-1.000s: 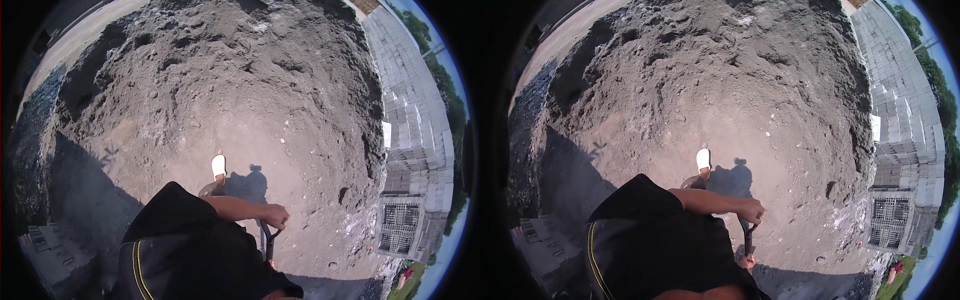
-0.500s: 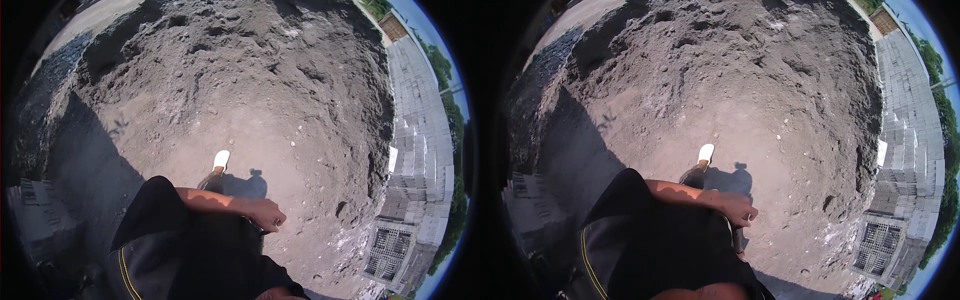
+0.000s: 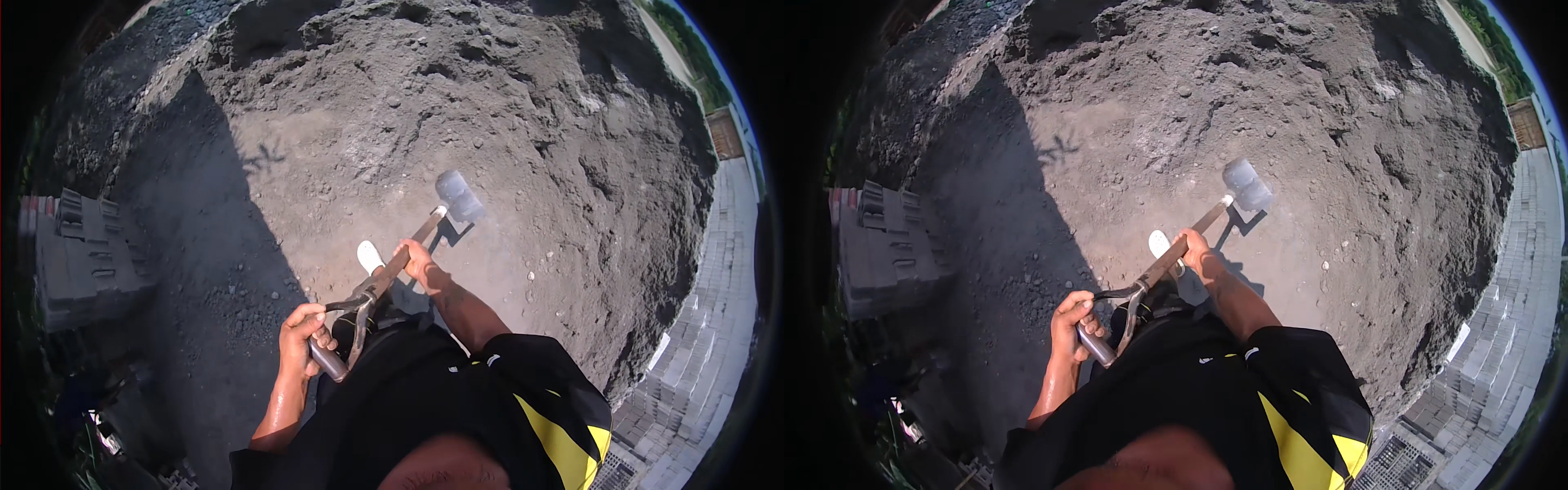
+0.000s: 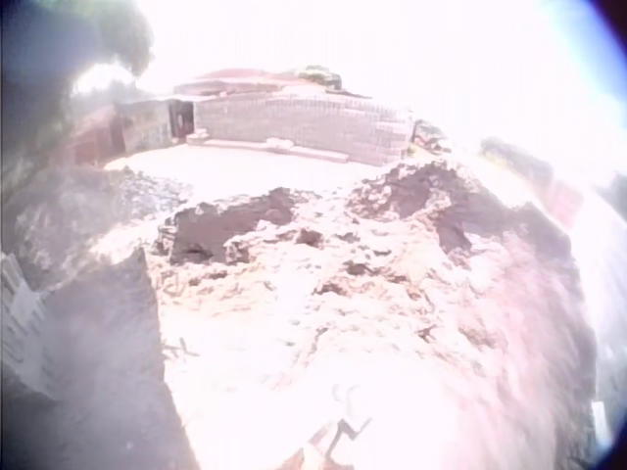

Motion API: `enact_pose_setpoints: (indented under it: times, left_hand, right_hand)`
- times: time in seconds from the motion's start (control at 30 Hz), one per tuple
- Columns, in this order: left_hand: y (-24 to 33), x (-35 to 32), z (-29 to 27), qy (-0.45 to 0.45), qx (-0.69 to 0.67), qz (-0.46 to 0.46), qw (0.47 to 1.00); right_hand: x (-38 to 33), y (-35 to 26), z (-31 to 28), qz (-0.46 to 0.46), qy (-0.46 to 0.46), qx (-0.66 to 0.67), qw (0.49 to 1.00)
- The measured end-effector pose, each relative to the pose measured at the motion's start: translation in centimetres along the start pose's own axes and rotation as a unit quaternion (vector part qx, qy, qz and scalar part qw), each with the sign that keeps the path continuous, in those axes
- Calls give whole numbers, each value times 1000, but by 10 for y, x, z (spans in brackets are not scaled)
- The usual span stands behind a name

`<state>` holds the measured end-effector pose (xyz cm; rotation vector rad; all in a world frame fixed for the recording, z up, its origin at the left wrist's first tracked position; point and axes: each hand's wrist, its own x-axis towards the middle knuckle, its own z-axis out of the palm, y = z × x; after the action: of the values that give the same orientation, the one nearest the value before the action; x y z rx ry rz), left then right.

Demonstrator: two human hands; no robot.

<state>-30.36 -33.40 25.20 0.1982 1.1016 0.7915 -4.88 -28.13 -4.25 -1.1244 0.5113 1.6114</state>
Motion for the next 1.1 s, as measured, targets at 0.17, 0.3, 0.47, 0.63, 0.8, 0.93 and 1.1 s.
enact_pose_setpoints:
  times: [0.17, 0.3, 0.47, 0.63, 0.8, 0.93, 1.1]
  left_hand:
    - [-10, 76, 28, 123, -214, 59, 967]
    - [-13, 217, 64, 147, -279, 96, 944]
    - [19, 315, 122, 145, -321, 100, 931]
    - [55, 327, 156, 111, -353, 110, 923]
    - [59, 429, 169, 95, -377, 88, 917]
    - [50, 476, 168, 147, -332, 121, 924]
    - [35, 482, 191, 173, -343, -47, 922]
  right_hand:
    - [45, -22, 114, 0, 30, -162, 986]
    - [45, -51, 160, 16, -40, -347, 937]
    - [54, -100, 184, 28, 26, -297, 954]
    - [26, -134, 232, 28, 1, -279, 960]
    - [89, -185, 277, 50, 7, -369, 928]
    - [142, -194, 274, 37, 6, -434, 900]
    - [199, -229, 207, -202, -31, -672, 711]
